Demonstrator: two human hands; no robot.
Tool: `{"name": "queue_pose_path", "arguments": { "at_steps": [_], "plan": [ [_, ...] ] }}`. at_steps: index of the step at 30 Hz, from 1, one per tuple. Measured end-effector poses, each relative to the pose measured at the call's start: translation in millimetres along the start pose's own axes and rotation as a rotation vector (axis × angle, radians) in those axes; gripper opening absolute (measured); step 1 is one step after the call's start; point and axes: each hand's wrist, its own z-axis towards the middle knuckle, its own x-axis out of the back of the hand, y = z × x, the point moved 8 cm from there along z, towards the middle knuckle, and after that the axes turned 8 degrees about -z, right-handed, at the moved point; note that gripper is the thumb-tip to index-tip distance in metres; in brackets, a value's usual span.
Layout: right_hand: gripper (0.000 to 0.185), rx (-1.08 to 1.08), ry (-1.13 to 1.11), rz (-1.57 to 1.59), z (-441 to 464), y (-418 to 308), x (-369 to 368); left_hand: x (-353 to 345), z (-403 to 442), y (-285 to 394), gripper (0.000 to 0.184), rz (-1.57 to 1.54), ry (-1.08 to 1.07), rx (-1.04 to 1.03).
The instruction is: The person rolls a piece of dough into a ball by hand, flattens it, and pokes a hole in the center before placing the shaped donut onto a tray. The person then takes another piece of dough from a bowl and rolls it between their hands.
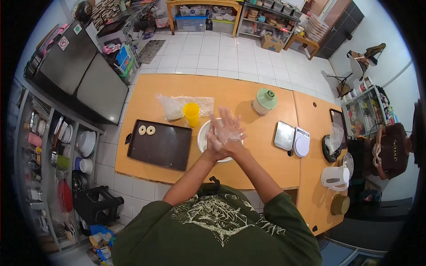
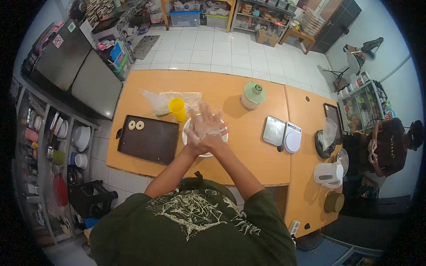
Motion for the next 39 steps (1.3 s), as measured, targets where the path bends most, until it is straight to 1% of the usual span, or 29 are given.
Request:
{"name": "queue_pose_path", "arguments": {
  "at_steps": [1,2,5,7,9,10,11,12,13,16,18,20,22,23,24,25,27,29,31,32,33,34,35,36,37,38,39],
  "plan": [
    [0.075,0.081,-0.020,0.007,0.5,-11.5,-2.8,-3.9,1.5,1.1,0.098,-0.003,-0.019,-0.001],
    [0.074,0.125,0.013,0.002,-4.2,-18.5,-1.2,-7.1,1.1,3.4,0.098,-0.021,-0.030,0.009],
    [0.075,0.115,0.065,0.014,-2.7,-13.0,7.3,-19.7,-2.9,14.6,0.100,-0.062,-0.040,0.015],
    [0.073,0.095,0.075,0.013,-0.2,3.4,23.4,-15.6,-4.5,18.4,0.100,-0.066,-0.036,0.007],
    [0.060,-0.003,0.318,0.367,4.4,30.0,46.1,-6.9,-4.8,19.4,0.102,-0.233,0.010,0.063],
    [0.060,-0.005,0.317,0.368,5.7,34.8,51.3,-13.1,-5.5,17.4,0.101,-0.227,-0.036,0.088],
    [0.056,-0.081,0.321,0.445,6.4,46.5,56.4,-16.1,-5.8,16.2,0.101,-0.226,-0.036,0.090],
    [0.054,-0.157,0.324,0.520,6.3,54.4,60.0,-18.0,-5.5,15.5,0.101,-0.157,-0.017,0.082],
    [0.054,-0.158,0.325,0.520,5.9,54.3,59.5,-18.2,-5.5,15.1,0.101,-0.089,0.003,0.074],
    [0.053,-0.174,0.302,0.477,7.1,51.9,49.6,-24.2,-5.4,9.0,0.098,-0.141,-0.047,0.113],
    [0.057,-0.113,0.296,0.438,11.7,42.0,41.5,-18.5,-4.5,4.8,0.099,-0.182,-0.025,0.116],
    [0.057,-0.112,0.283,0.406,15.2,34.7,33.7,-8.7,-4.0,1.4,0.100,-0.220,-0.002,0.117],
    [0.057,-0.108,0.271,0.373,17.9,27.0,30.6,-3.5,-2.8,-5.2,0.098,-0.016,-0.006,0.168],
    [0.060,-0.111,0.251,0.308,17.3,23.1,28.4,-0.9,-0.5,-8.3,0.098,-0.015,-0.005,0.167],
    [0.063,-0.114,0.229,0.242,17.3,20.4,27.0,-3.9,2.9,-6.8,0.099,0.069,0.003,0.086],
    [0.062,-0.107,0.215,0.178,17.6,17.5,26.4,-7.5,4.7,-3.8,0.100,0.153,0.011,0.005],
    [0.060,-0.089,0.216,0.116,16.9,12.0,27.4,-15.9,4.3,-6.1,0.099,0.153,0.015,-0.021],
    [0.058,-0.073,0.230,0.137,18.0,10.5,26.9,-17.1,3.7,-6.1,0.098,0.151,0.019,-0.041],
    [0.056,-0.080,0.269,0.248,22.9,15.6,29.6,-22.0,2.6,-8.8,0.099,-0.035,-0.048,0.039],
    [0.055,-0.091,0.291,0.311,25.1,20.4,32.4,-22.2,1.2,-6.2,0.099,-0.035,-0.049,0.039],
    [0.055,-0.104,0.320,0.398,27.7,24.9,39.3,-23.0,-2.1,-7.0,0.098,-0.171,-0.030,0.088],
    [0.055,-0.102,0.315,0.400,27.6,24.0,42.6,-23.0,-5.9,-8.9,0.098,-0.307,-0.010,0.136],
    [0.051,-0.128,0.316,0.309,26.1,26.1,48.4,-18.5,-7.2,-7.2,0.098,-0.308,-0.009,0.133],
    [0.049,-0.155,0.319,0.216,25.2,27.3,53.6,-14.1,-6.8,-4.5,0.100,-0.200,0.003,0.108],
    [0.049,-0.157,0.320,0.214,22.2,24.3,52.2,-10.5,-5.3,-2.7,0.101,-0.092,0.013,0.085],
    [0.047,-0.115,0.285,0.091,17.3,12.7,46.6,-8.3,-2.6,-6.2,0.101,-0.092,0.012,0.089],
    [0.046,-0.073,0.248,-0.032,14.9,2.7,40.5,-14.7,1.8,-4.9,0.102,-0.009,0.015,0.009]
  ]
}}
